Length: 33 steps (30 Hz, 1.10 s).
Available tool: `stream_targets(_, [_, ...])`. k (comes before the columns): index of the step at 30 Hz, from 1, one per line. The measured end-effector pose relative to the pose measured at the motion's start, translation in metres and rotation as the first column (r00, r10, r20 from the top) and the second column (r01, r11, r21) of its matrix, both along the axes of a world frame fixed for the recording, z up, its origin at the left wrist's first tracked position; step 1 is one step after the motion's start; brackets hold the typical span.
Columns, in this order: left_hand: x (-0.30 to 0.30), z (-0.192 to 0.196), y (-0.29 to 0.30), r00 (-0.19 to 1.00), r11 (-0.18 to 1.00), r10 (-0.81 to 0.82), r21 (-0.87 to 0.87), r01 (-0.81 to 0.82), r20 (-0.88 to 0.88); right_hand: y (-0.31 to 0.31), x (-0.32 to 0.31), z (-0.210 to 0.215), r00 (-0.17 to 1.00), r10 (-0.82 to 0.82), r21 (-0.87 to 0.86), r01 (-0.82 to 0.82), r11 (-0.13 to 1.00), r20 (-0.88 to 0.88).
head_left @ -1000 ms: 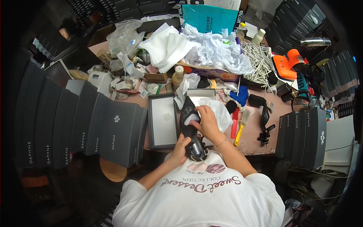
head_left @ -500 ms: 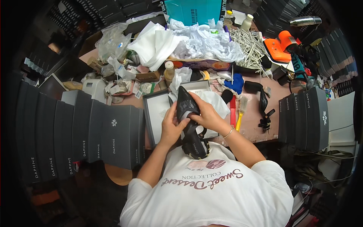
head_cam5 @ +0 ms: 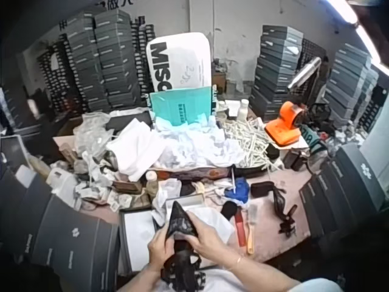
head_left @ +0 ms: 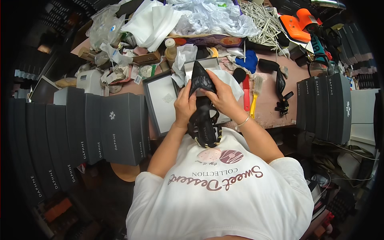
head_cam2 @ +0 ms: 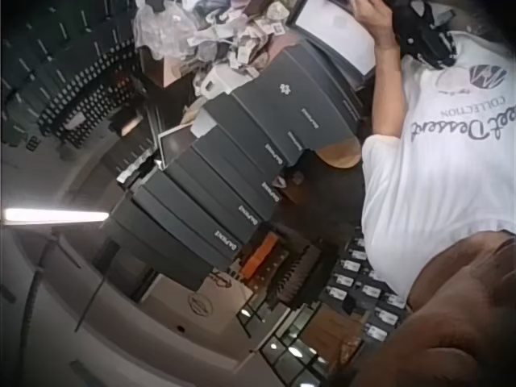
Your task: Inspecting and packing a pair of black high-heeled shoes into a shoebox with tissue paper.
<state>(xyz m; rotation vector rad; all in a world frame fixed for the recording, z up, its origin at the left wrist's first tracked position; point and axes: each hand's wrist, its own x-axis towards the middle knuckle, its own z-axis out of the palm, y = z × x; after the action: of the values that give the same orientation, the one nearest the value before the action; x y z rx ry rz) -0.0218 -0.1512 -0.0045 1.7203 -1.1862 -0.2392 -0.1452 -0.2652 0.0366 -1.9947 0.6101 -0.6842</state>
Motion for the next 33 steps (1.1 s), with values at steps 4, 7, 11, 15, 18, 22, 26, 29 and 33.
stream_targets(4, [0.009,-0.006,-0.002,0.63,0.969,-0.129,0.037,0.244,-0.766,-0.007,-0.006,0.005,0.985,-0.002,0.14,0.027,0.99,-0.175])
stream_targets(7, [0.024,0.029,-0.001,0.346,0.935,-0.14,-0.009,0.355,-0.928,-0.008,0.002,0.017,0.966,0.018,0.109,0.011,0.994,-0.26])
stream_targets(11, [0.014,0.033,-0.013,0.42,0.955,-0.05,0.08,0.285,-0.906,0.009,0.02,0.024,0.926,0.063,-0.142,-0.124,0.982,-0.372])
stream_targets(15, [0.054,0.025,-0.006,-0.27,0.993,-0.058,-0.082,0.08,-0.961,-0.019,-0.006,0.029,0.899,0.421,0.58,-0.41,0.705,0.124])
stream_targets(18, [0.067,0.009,0.002,-0.423,0.937,-0.322,-0.348,-0.017,-0.847,-0.05,-0.043,0.006,0.999,0.042,0.546,-0.03,0.837,-0.01])
stream_targets(22, [0.044,0.011,0.008,-0.413,0.986,-0.144,-0.167,0.022,-0.899,-0.09,-0.104,-0.037,0.959,-0.241,0.459,0.284,0.842,-0.152])
stream_targets(26, [0.021,0.017,0.016,-0.483,0.948,-0.238,-0.309,0.072,-0.842,-0.117,-0.138,-0.061,0.824,-0.316,-0.13,0.289,0.948,-0.471])
stream_targets(29, [0.014,0.008,0.014,-0.507,0.925,-0.261,-0.364,0.113,-0.821,-0.123,-0.128,-0.077,0.781,-0.253,-0.147,0.206,0.967,-0.57])
stream_targets(33, [0.019,0.021,-0.007,-0.534,0.918,-0.193,-0.344,0.198,-0.823,-0.127,-0.088,-0.102,0.791,-0.292,-0.638,-0.154,0.755,-0.537])
